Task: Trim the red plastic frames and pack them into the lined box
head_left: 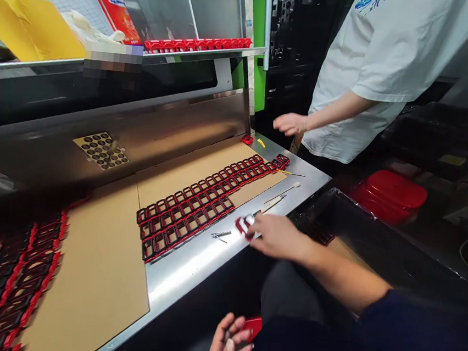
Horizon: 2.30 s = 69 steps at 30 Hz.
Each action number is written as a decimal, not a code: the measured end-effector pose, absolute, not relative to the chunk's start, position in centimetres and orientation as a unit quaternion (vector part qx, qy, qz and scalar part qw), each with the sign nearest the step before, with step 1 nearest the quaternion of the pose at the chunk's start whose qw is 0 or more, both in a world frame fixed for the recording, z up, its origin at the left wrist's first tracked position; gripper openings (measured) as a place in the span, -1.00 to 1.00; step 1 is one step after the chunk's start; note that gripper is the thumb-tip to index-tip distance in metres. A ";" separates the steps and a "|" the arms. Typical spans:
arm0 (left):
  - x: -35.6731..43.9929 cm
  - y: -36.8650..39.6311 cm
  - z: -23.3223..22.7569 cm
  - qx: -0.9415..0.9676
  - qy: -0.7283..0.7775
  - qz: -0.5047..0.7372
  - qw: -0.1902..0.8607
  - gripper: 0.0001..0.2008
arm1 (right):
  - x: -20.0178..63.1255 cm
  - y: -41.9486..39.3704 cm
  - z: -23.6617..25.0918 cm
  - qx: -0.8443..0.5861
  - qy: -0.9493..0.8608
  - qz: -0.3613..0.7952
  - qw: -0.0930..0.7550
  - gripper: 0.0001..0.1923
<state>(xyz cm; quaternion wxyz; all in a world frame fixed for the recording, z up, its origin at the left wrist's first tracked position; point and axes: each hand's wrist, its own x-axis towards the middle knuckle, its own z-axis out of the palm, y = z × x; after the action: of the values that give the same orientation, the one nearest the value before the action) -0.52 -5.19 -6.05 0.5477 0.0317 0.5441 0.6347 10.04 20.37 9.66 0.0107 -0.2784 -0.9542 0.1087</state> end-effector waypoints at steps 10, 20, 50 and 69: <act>-0.3 -3.0 0.2 -0.087 0.506 0.656 0.553 -0.58 | 12.6 9.8 4.6 -0.107 -0.908 0.404 0.005 -0.63; 0.3 -7.7 3.2 0.292 0.630 0.559 0.454 -0.68 | 11.7 11.4 0.1 -0.111 -0.417 0.902 0.010 -0.58; 0.6 -7.6 3.5 0.555 0.676 0.414 0.252 -0.84 | 13.3 8.6 3.4 -0.233 -0.441 0.866 -0.012 -0.65; 0.2 -7.6 4.5 0.432 0.708 0.421 0.367 -0.69 | 14.0 8.2 3.4 -0.197 -0.620 0.751 0.115 -0.85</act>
<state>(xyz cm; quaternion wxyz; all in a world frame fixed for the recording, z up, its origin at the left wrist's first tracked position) 0.20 -7.58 4.54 0.3673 0.4324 0.7079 0.4208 14.00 8.24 3.38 0.1152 -0.1972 -0.6199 0.7507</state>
